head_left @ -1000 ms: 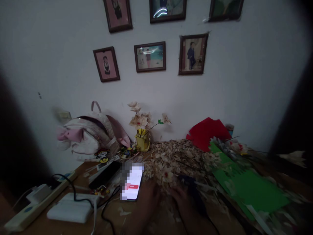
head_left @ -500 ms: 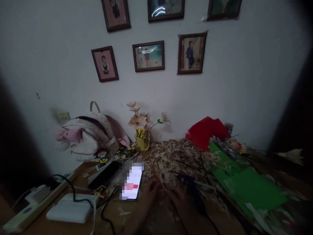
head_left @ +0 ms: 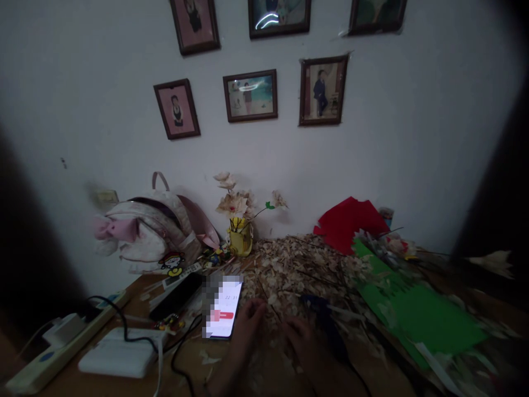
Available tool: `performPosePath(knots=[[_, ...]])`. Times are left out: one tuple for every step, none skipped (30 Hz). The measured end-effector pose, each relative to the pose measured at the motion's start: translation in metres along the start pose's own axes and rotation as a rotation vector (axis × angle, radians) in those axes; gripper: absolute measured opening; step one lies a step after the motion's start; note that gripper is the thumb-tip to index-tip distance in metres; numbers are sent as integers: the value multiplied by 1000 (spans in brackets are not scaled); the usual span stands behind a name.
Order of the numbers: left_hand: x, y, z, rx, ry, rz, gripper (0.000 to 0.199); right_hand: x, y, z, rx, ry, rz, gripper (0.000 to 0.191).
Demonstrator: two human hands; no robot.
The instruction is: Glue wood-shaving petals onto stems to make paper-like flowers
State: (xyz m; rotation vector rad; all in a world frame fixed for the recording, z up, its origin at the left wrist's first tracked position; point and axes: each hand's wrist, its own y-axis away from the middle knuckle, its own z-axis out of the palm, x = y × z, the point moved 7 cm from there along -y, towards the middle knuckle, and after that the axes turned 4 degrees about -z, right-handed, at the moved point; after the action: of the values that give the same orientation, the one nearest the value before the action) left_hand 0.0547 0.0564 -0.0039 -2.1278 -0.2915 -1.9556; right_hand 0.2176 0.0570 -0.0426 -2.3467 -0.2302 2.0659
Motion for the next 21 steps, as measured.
performPosePath(knots=[[1, 0, 0, 2, 5, 0, 29, 0, 0, 1, -10, -14, 4, 30], [1, 0, 0, 2, 10, -1, 29, 0, 1, 2, -23, -30, 10, 30], [1, 0, 0, 2, 15, -2, 29, 0, 1, 4, -38, -47, 18, 29], [0, 0, 0, 4, 20, -3, 29, -1, 1, 5, -54, -62, 26, 29], [0, 0, -1, 7, 23, -4, 29, -1, 2, 7, -69, -77, 35, 29], [-1, 0, -1, 9, 26, -6, 30, -1, 2, 8, -84, -90, 46, 29], [-2, -1, -1, 10, 29, -9, 30, -1, 3, 10, -97, -101, 57, 29], [-3, -1, -2, 12, 32, -12, 30, 0, 3, 11, -107, -109, 68, 28], [-5, -2, -2, 14, 36, -17, 31, 0, 3, 12, -114, -114, 77, 28], [-6, -2, -3, 18, 42, -21, 32, 1, 3, 13, -116, -118, 85, 28], [-8, -3, -4, 24, 49, -25, 33, 1, 3, 13, -116, -120, 91, 27], [-9, -3, -4, 32, 57, -28, 34, 2, 3, 13, -113, -119, 95, 27], [-10, -3, -5, 40, 65, -30, 35, 2, 3, 13, -110, -116, 95, 27], [-11, -3, -6, 46, 73, -32, 36, 2, 3, 13, -107, -110, 93, 27], [-12, -4, -6, 51, 79, -35, 37, 2, 4, 12, -102, -101, 92, 26], [-13, -4, -6, 54, 85, -39, 37, 0, 4, 11, -99, -89, 88, 26], [-13, -4, -6, 57, 90, -43, 37, -2, 5, 10, -98, -74, 80, 26], [-13, -5, -6, 60, 94, -47, 38, -5, 6, 9, -94, -59, 67, 26], [-13, -5, -6, 62, 99, -49, 38, -8, 7, 7, -84, -47, 53, 26], [-13, -5, -5, 63, 103, -51, 38, -12, 8, 6, -76, -29, 34, 25], [-13, -5, -5, 63, 107, -53, 38, -16, 8, 4, -67, -8, 13, 25]])
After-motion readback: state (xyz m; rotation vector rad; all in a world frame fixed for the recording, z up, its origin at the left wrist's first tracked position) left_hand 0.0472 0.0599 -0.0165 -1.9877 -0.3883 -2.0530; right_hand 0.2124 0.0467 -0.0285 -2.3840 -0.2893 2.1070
